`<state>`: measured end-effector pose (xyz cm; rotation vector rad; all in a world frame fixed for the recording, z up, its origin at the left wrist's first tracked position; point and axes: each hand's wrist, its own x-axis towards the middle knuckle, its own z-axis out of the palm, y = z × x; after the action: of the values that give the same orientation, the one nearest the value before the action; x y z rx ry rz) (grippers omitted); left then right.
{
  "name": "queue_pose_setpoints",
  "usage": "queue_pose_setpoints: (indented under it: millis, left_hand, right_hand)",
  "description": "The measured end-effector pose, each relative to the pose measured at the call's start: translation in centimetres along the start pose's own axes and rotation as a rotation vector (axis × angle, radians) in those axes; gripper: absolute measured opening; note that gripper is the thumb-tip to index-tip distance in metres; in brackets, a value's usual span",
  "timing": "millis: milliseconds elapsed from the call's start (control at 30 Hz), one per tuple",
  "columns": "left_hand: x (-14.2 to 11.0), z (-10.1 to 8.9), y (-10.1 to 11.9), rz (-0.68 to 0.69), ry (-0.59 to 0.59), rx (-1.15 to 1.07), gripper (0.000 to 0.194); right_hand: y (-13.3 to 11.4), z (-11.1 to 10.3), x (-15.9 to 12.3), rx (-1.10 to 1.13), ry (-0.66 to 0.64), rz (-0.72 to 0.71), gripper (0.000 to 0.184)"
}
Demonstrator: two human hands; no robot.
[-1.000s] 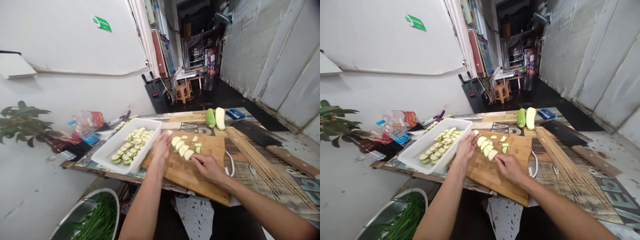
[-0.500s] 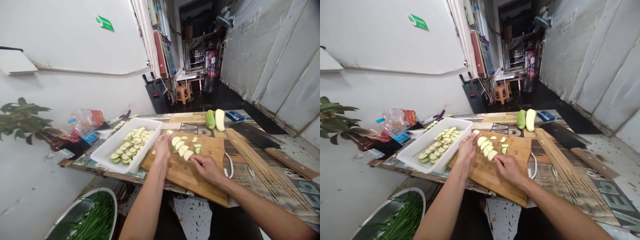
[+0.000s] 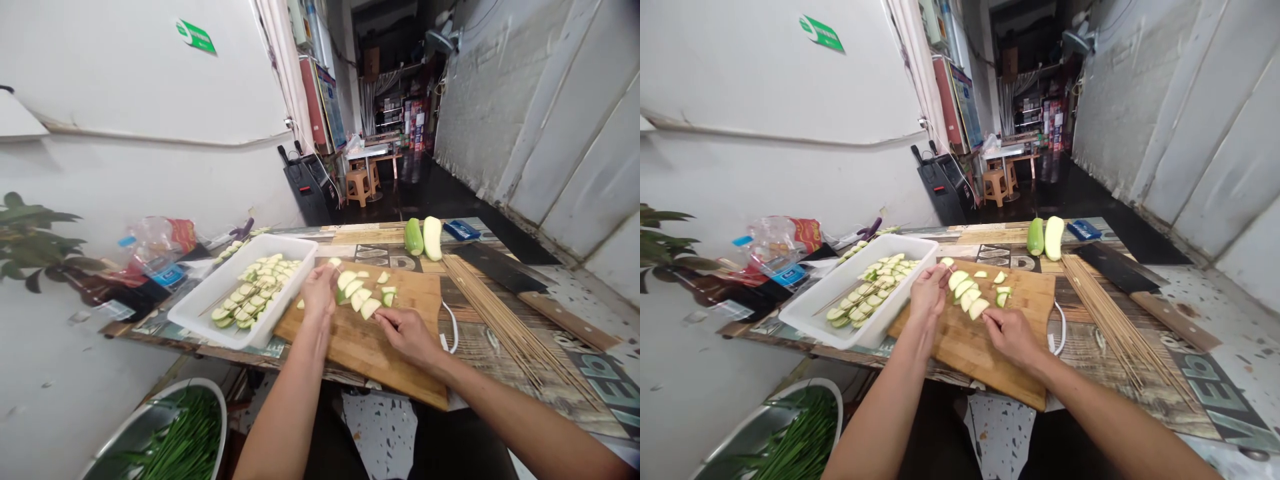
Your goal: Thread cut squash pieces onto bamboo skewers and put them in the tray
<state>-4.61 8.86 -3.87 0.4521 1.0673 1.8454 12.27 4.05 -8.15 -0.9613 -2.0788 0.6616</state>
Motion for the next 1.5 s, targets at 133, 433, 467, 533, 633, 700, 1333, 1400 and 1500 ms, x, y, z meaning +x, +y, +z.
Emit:
queue_pose_setpoints:
  millis: [133, 433, 467, 533, 633, 700, 1333, 1400, 1500]
  left_hand:
    - [0.0, -0.1, -0.3, 0.034, -0.017, 0.009, 0.011]
    - [0.5, -0.4, -1.3, 0.105, -0.033, 0.009, 0.026]
    - [0.6, -0.4, -1.5, 0.117, -0.036, 0.011, 0.027]
    - [0.6, -0.5, -1.7, 0.133, -0.040, 0.014, 0.027]
    - [0.6, -0.7, -1.9, 0.147, -0.038, 0.023, 0.026]
    - [0.6, -0.7, -2.0, 0.152, -0.039, 0.034, 0.026]
    - [-1.0, -0.8, -0.6, -0.029, -0.086, -0.049, 0.013]
    - [-1.2, -0.6, -0.5, -0.056, -0.088, -0.057, 0.010]
    - [-1.5, -0.4, -0.4, -0.104, -0.095, -0.075, 0.009]
  right_hand:
    - [0.0, 0.1, -0.1, -0.006, 0.009, 0.002, 0.027]
    - [0.1, 0.1, 0.0, -0.012, 0.010, 0.021, 0.028]
    - [0.1, 0.1, 0.0, -0.011, 0.010, 0.021, 0.028]
    - [0.1, 0.1, -0.1, -0.010, 0.011, 0.023, 0.028]
    - [0.0, 0.1, -0.1, -0.012, 0.013, 0.020, 0.029]
    - [0.0, 0.1, -0.1, -0.010, 0.010, 0.016, 0.030]
    - [0.2, 0.2, 0.1, 0.053, 0.038, 0.001, 0.030]
    - [0.3, 0.3, 0.0, 0.053, 0.027, -0.016, 0.029]
    - [0.3, 0.4, 0.0, 0.045, 0.005, -0.041, 0.029]
